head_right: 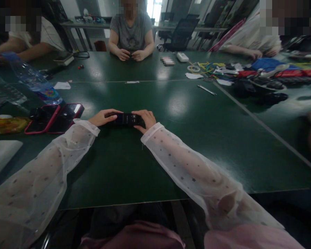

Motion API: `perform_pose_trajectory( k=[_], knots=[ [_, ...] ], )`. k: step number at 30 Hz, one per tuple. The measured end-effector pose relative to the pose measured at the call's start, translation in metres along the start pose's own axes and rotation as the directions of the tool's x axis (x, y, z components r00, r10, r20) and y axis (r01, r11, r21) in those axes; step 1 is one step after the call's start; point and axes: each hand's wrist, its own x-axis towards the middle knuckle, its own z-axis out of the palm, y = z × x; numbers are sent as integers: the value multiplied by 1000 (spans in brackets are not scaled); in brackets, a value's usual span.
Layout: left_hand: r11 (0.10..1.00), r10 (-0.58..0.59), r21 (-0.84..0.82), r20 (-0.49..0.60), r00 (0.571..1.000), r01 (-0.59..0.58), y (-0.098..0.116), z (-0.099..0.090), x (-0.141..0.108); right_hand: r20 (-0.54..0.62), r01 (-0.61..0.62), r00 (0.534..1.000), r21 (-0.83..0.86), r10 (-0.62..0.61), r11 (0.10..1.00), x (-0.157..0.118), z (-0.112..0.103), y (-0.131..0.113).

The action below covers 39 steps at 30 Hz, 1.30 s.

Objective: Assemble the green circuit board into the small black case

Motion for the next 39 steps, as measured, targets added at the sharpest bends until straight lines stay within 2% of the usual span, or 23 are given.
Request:
perform_pose_trajectory(
  k=[6, 12, 16, 19, 21, 24, 26, 29, 39],
  knots=[
    [997, 12, 79, -50, 999, -8, -12, -2, 4, 0, -136, 991, 111, 136, 985, -3, 0, 1],
    [991, 52, 124, -55, 997, -44, -9, -3, 3, 14, -152, 988, 123, 152, 981, -4, 3, 4],
    [992, 29, 122, -147, 989, -11, -4, -1, 2, 42, -147, 989, 90, 143, 985, -2, 1, 3],
    [951, 75, 309, -256, 964, 8, -6, 4, 1, 39, -152, 988, 95, 149, 984, -2, 1, 3],
    [876, 128, 482, -283, 951, 25, -9, 8, 1, 18, -169, 986, 109, 168, 979, -3, 2, 3],
    [770, 114, 635, -237, 965, 65, -13, 14, 1, -7, -196, 980, 113, 198, 974, -4, 4, 5],
    [741, 80, 669, -176, 981, 60, -15, 16, 1, -3, -195, 981, 97, 196, 976, -5, 6, 6],
    [730, 62, 682, -133, 989, 46, -15, 17, 2, 3, -187, 982, 57, 187, 981, -3, 9, 8],
    [726, 76, 687, -134, 988, 37, -15, 15, 3, -34, -168, 985, 15, 169, 986, -3, 11, 11]
  ],
)
